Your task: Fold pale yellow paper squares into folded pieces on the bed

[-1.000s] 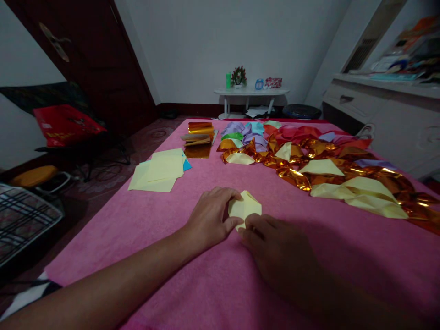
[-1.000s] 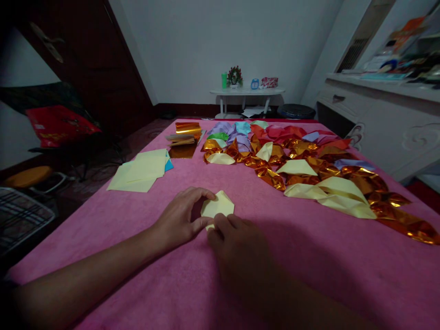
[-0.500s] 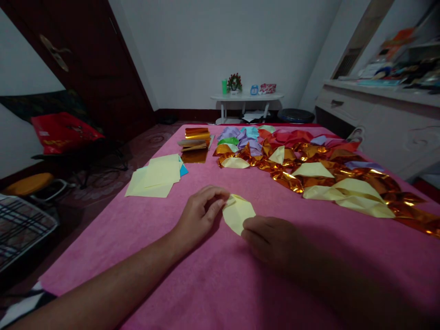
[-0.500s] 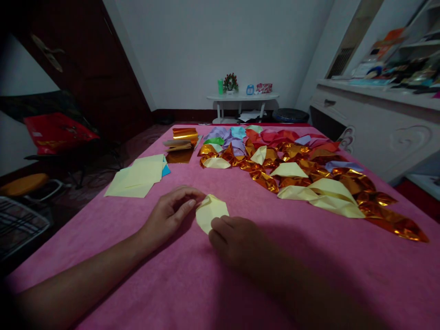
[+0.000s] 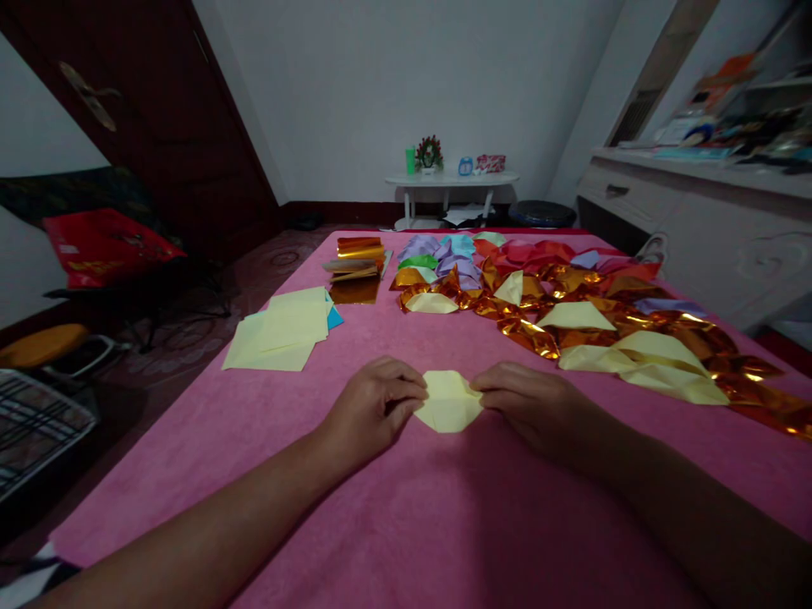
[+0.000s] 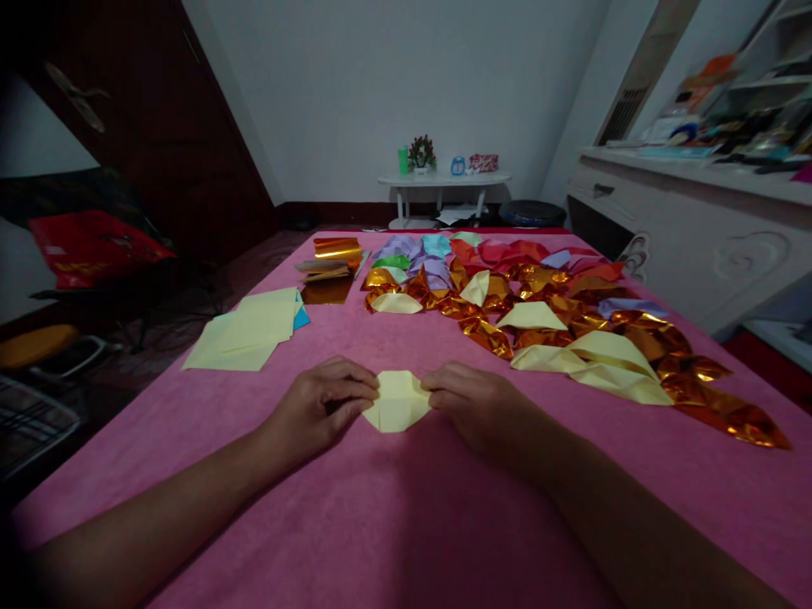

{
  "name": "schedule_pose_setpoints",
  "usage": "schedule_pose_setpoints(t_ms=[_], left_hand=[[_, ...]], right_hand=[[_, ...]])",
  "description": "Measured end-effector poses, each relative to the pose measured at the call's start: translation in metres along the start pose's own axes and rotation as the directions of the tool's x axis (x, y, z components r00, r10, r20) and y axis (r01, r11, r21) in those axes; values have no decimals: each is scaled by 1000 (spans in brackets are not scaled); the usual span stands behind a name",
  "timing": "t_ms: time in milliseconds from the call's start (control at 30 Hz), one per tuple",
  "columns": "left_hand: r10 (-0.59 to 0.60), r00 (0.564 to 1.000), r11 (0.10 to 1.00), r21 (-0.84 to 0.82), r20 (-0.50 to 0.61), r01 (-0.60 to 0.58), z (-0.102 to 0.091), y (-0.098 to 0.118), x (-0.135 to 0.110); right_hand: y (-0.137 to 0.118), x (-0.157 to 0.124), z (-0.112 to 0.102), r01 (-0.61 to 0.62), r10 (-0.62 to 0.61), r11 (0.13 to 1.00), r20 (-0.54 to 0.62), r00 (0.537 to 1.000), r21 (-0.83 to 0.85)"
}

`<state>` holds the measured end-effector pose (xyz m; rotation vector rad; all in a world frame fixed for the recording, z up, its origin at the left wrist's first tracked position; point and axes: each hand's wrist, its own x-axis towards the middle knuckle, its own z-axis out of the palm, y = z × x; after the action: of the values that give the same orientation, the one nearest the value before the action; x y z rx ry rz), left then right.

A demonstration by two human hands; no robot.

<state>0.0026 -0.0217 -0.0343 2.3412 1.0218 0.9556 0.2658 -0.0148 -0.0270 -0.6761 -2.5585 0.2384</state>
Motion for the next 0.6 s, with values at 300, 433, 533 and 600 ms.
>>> schedule_pose_setpoints(t_ms=[300, 433, 533, 600], left_hand=[[185, 980, 951, 239, 71, -196, -6, 10, -9], [204, 972, 931, 282, 120, -231, -10, 13, -9], [197, 965, 918, 314, 173, -243, -12, 16, -8], [186, 960, 904, 346, 209, -251, -13, 18, -8]], right_hand=[[-23, 5, -5, -61, 63, 996, 36, 997, -61], [-28, 7, -4, -148, 150, 988, 29, 988, -47], [-30, 8, -3, -201, 201, 979, 17, 979, -36], [-31, 8, -2, -176, 176, 983, -11, 984, -51]])
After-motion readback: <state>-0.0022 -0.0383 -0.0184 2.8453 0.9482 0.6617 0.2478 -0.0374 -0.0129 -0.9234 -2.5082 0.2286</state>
